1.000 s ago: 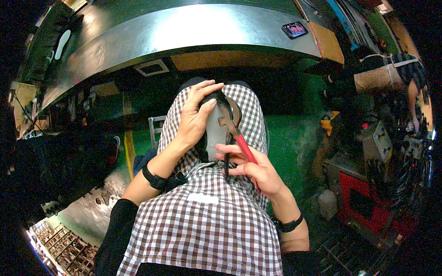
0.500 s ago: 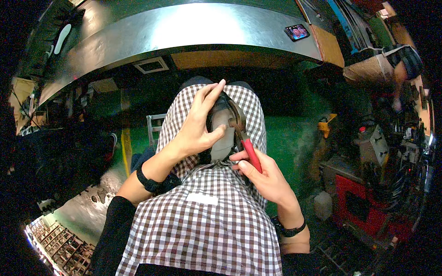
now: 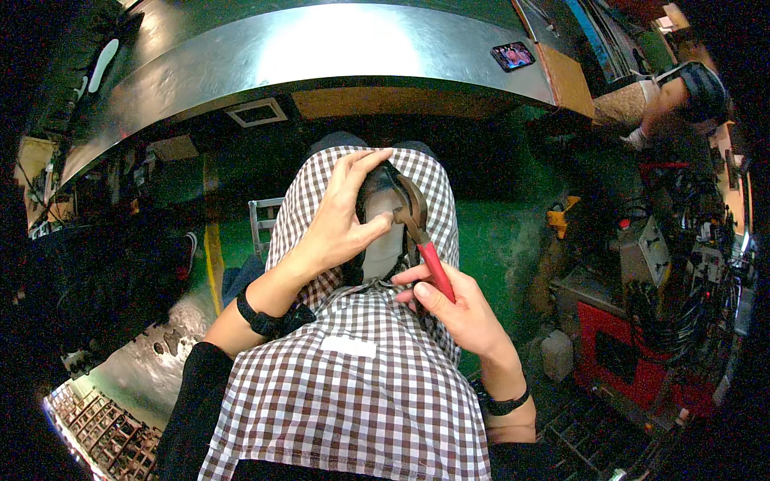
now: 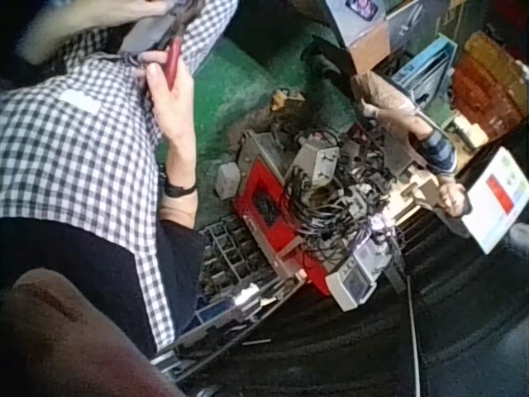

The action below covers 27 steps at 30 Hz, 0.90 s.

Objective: The person is finishing shoes by checking the quality and trimming excess material with a pair of pliers.

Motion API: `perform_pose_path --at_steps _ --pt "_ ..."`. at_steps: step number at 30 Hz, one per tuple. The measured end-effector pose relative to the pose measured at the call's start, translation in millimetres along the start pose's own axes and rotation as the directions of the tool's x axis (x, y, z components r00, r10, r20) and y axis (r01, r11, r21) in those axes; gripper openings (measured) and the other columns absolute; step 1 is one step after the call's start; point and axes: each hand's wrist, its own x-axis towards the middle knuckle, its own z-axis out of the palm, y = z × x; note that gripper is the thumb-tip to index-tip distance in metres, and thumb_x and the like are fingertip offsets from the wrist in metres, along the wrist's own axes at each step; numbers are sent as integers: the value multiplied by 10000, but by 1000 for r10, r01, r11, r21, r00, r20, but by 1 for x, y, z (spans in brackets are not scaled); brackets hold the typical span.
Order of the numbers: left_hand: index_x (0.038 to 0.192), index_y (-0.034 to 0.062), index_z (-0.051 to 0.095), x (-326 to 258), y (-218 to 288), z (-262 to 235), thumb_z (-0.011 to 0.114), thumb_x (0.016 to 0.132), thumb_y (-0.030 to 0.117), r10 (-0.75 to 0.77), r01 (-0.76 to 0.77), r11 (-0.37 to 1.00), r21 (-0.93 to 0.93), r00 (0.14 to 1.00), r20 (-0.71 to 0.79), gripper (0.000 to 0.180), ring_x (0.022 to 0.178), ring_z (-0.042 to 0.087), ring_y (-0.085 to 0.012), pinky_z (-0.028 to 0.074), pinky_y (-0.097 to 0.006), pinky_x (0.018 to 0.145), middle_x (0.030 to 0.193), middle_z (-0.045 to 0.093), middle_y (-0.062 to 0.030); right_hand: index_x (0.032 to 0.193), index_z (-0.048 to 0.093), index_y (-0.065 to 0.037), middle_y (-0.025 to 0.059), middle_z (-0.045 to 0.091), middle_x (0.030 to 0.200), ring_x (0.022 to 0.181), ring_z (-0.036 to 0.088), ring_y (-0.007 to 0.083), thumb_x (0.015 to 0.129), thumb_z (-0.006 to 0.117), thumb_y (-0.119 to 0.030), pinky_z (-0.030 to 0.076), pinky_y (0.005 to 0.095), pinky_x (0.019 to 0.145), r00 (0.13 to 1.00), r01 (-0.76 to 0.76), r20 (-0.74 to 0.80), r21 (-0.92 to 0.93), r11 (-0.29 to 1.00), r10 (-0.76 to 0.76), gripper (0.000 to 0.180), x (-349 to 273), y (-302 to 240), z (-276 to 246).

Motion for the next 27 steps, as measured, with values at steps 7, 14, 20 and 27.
perform_pose_path --at_steps 7,14,20,27 --pt "1398 120 502 2 1 1 704 753 136 -17 18 1000 20 1000 -24 675 1299 436 -461 371 -495 1108 1380 424 -274 1246 586 49 104 668 1155 985 673 161 1037 565 -268 525 292 854 998 27 -46 -109 994 -32 381 0 4 0" --pt "1385 120 518 5 -4 5 675 785 100 -30 30 999 15 999 14 620 1344 403 -437 328 -481 1141 1407 406 -253 1180 620 30 87 673 1079 947 669 142 1038 558 -251 532 289 825 999 46 -25 -13 999 -47 321 8 4 2" --pt "1395 108 501 5 -2 5 670 775 59 21 -22 999 30 998 55 644 1322 411 -446 328 -475 1142 1376 403 -268 1162 623 26 59 672 1013 874 651 116 1033 563 -211 528 265 785 999 -13 -41 -178 984 6 276 7 3 -2" --pt "1368 135 518 6 -2 -1 683 796 81 13 -13 1000 3 1000 24 597 1281 430 -494 383 -497 1089 1352 412 -299 1179 620 34 77 672 1070 920 673 136 1047 547 -241 526 270 784 993 -2 -121 -51 999 -4 313 2 3 12"
